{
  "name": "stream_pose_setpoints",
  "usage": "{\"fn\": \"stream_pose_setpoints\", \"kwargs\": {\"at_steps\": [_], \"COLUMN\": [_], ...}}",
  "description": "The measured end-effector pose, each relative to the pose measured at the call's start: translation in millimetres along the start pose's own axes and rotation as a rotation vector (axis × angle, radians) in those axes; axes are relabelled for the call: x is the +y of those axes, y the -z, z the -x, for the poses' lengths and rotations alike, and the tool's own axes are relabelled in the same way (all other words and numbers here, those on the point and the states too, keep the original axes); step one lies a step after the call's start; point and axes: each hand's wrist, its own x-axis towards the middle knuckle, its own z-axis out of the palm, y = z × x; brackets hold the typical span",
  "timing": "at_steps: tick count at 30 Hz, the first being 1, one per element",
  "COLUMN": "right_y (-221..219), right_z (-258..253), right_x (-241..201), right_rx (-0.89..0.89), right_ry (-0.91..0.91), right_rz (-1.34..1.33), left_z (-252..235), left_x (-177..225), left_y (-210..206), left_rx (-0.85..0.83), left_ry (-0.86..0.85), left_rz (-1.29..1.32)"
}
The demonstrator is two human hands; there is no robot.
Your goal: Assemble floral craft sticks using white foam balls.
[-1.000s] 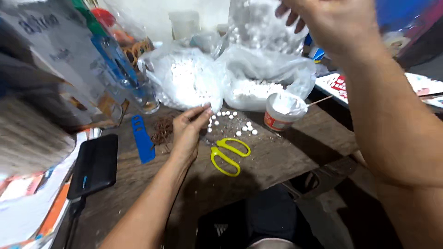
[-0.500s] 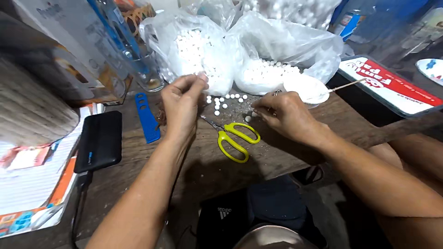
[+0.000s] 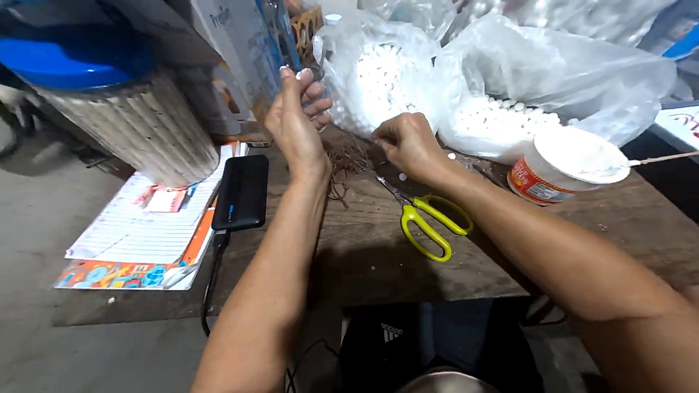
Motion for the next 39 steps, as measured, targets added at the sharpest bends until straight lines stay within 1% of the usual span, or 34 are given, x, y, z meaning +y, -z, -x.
{"fn": "stream_pose_setpoints", "kwargs": {"at_steps": [3,5,7,9,11,13,16,19,21,24,26,28,29,30,32,33,35,37,39], "right_y": [0.2,-5.7,-8.5,-0.7,15.2,30.3,45.7,48.7,47.3,44.9,44.5,46.0,49.1,52.7,55.1,53.1,47.2,42.2,39.6], "right_z": [-10.9,-15.4,-16.6,-12.4,-4.1,6.5,22.3,36.5,46.3,51.7,52.3,55.6,60.1,66.0,82.2,92.1,111.1,121.3,123.0], "right_x": [-2.8,-2.6,-0.9,1.4,2.1,4.3,9.7,11.1,9.0,7.1,5.2,1.9,0.1,-0.6,1.5,3.4,4.2,-0.8,-7.9], "right_rx": [-0.091,-0.150,-0.172,-0.115,-0.007,0.102,0.198,0.257,0.291,0.332,0.333,0.324,0.321,0.322,0.304,0.249,0.030,-0.164,-0.291], "right_ry": [-0.087,-0.109,-0.102,-0.066,-0.022,0.006,-0.012,-0.003,0.019,0.016,-0.002,-0.008,0.002,0.019,0.057,0.062,0.024,-0.035,-0.095], "right_rz": [0.033,0.059,0.055,-0.028,-0.129,-0.221,-0.346,-0.369,-0.341,-0.348,-0.387,-0.420,-0.421,-0.397,-0.245,-0.133,0.071,0.174,0.193], "left_z": [1.8,3.4,5.0,6.1,8.7,13.8,27.7,44.0,50.6,53.6,53.9,54.0,53.9,53.7,52.2,51.5,50.5,50.8,51.1], "left_x": [0.3,-1.1,-3.6,-6.7,-9.9,-14.1,-19.0,-21.5,-26.7,-32.3,-36.5,-38.4,-37.4,-35.1,-30.3,-28.7,-28.9,-30.6,-31.6], "left_y": [-1.7,-3.1,-4.7,-5.0,-4.7,-5.4,-8.8,-7.7,-7.9,-9.1,-9.4,-8.1,-7.2,-6.2,-6.2,-7.4,-9.9,-10.9,-11.0], "left_rx": [0.001,-0.015,-0.033,-0.068,-0.123,-0.215,-0.402,-0.539,-0.549,-0.555,-0.559,-0.543,-0.530,-0.517,-0.490,-0.483,-0.473,-0.472,-0.475], "left_ry": [0.019,0.027,0.034,0.029,0.000,-0.052,-0.173,-0.295,-0.436,-0.734,-0.820,-0.812,-0.766,-0.690,-0.521,-0.443,-0.340,-0.299,-0.303], "left_rz": [-0.004,0.004,0.000,-0.031,-0.106,-0.215,-0.353,-0.443,-0.497,-0.628,-0.664,-0.617,-0.583,-0.551,-0.447,-0.382,-0.280,-0.241,-0.237]}}
